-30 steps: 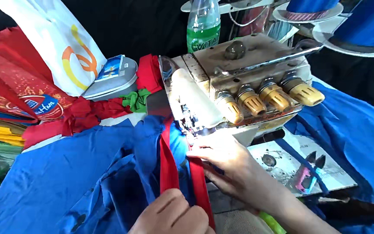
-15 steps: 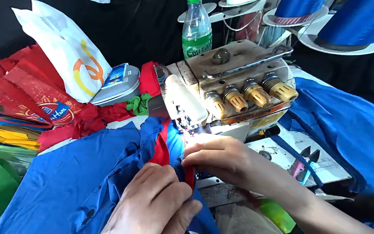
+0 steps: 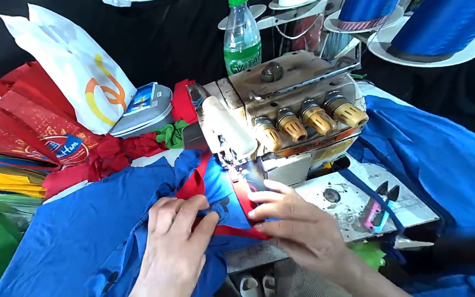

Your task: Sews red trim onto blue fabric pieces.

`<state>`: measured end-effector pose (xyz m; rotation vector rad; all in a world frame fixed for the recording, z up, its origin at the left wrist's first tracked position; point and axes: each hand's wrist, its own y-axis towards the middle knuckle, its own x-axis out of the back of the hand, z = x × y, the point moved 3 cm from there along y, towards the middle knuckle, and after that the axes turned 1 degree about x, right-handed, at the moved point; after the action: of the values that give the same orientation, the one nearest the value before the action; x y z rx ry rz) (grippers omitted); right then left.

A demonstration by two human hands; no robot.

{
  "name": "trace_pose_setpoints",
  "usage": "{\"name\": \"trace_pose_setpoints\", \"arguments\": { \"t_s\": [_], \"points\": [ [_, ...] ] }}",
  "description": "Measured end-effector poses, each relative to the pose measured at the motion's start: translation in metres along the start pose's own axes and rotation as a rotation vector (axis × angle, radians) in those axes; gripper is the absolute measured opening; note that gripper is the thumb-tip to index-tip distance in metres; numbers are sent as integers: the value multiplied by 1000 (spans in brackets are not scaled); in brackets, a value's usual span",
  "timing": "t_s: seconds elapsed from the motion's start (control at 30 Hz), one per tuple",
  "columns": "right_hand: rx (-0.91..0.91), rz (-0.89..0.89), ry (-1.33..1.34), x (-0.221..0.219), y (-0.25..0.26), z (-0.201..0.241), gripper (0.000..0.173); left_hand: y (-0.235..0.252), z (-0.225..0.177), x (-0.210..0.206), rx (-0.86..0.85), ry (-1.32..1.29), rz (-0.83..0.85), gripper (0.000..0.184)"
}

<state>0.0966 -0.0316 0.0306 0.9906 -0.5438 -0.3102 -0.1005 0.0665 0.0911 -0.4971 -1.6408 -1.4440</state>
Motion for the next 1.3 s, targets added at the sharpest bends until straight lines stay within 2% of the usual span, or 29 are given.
{"name": "trace_pose_setpoints", "arguments": {
  "t_s": [0.13, 0.27, 0.4, 0.53, 0.67, 0.73, 0.87, 1.0, 1.13, 1.3],
  "points": [
    [62, -83, -281, -16, -27, -1, 13, 6, -4, 1, -225, -5, 140, 20],
    [96, -100, -387, -17, -24, -3, 13, 2, 6, -12, -178, -20, 181, 31],
    [76, -124, -433, -17, -10, -9, 13, 12, 16, -14, -148, -61, 183, 32],
    [1, -113, -443, -18, 13, -11, 17, 23, 42, -23, -116, -142, 143, 37],
    [-75, -21, -415, -19, 25, -13, 20, 37, 61, -26, -142, -170, 163, 36],
    [-89, 3, -422, -17, 28, -12, 19, 35, 60, -20, -143, -236, 190, 33],
    [-122, 62, -412, -13, 32, -9, 20, 23, 45, -2, -128, -341, 205, 16],
    [-134, 111, -322, 0, 39, -10, 22, 17, 15, 7, -136, -275, 170, 28],
    [-92, 121, -300, 11, 45, -10, 25, 19, -6, 7, -189, -190, 85, 24],
    [17, 235, -230, 3, 53, -9, 22, 23, -6, 15, -169, -256, 113, 24]
  ]
}}
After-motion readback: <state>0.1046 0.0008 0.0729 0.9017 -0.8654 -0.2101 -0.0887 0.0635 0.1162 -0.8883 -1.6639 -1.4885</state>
